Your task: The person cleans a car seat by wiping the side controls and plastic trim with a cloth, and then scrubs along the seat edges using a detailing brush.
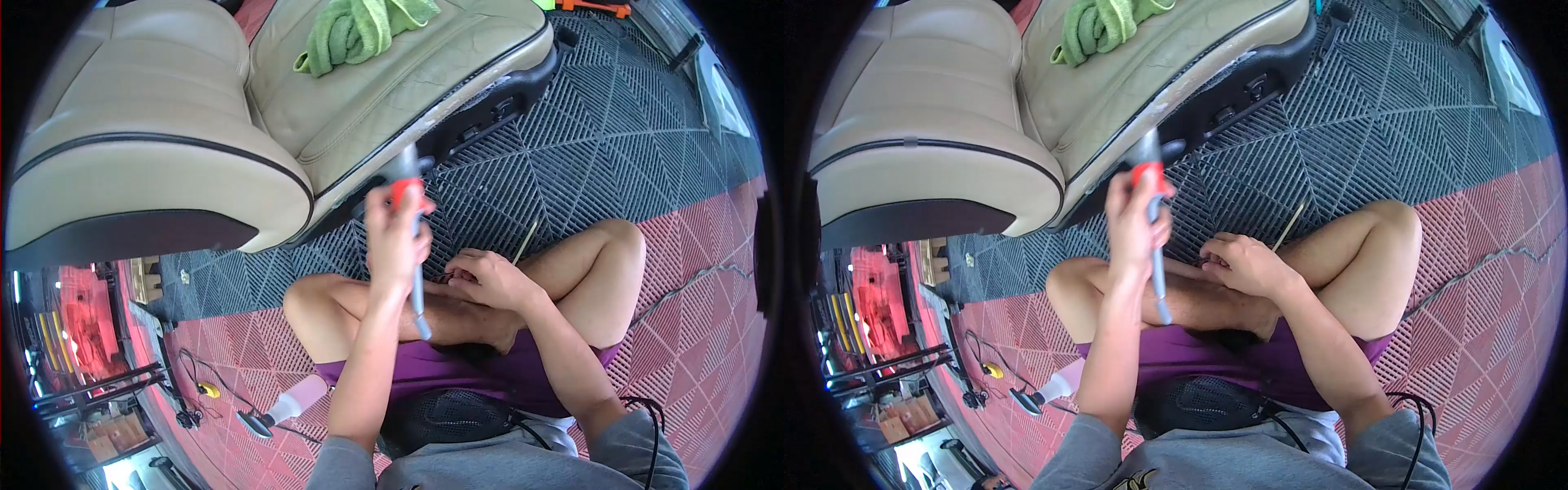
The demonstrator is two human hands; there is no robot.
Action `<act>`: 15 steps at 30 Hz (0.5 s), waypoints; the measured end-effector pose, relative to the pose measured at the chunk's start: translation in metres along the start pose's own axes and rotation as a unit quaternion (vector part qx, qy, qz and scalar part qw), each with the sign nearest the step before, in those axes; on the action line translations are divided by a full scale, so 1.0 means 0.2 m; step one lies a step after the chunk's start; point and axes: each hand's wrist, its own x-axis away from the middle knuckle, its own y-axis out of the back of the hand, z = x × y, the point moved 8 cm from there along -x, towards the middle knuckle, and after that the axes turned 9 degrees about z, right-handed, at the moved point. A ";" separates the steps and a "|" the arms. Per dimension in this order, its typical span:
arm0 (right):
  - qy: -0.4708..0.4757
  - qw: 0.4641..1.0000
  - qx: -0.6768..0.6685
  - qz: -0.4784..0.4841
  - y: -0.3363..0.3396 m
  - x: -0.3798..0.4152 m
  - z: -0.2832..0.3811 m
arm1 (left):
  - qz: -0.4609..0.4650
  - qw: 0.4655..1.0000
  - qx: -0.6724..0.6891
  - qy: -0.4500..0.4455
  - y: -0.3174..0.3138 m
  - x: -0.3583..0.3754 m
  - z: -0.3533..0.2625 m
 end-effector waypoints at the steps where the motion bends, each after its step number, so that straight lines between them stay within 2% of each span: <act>1: -0.004 1.000 0.000 0.004 0.01 0.00 0.00 | 0.033 0.999 -0.012 0.000 -0.10 -0.04 -0.03; 3: -0.014 1.000 -0.003 0.005 0.02 0.01 0.00 | 0.065 0.998 0.007 -0.003 -0.22 -0.10 -0.06; 5: -0.024 1.000 -0.009 -0.003 0.03 0.01 -0.01 | 0.059 0.998 -0.001 -0.008 -0.19 -0.09 -0.07; 12: -0.028 0.999 0.001 -0.018 0.05 0.00 0.01 | -0.179 0.982 0.053 -0.034 0.63 0.27 0.06; 15: -0.003 1.000 -0.013 -0.019 0.03 -0.01 0.02 | -0.231 0.967 0.084 -0.069 0.66 0.29 0.08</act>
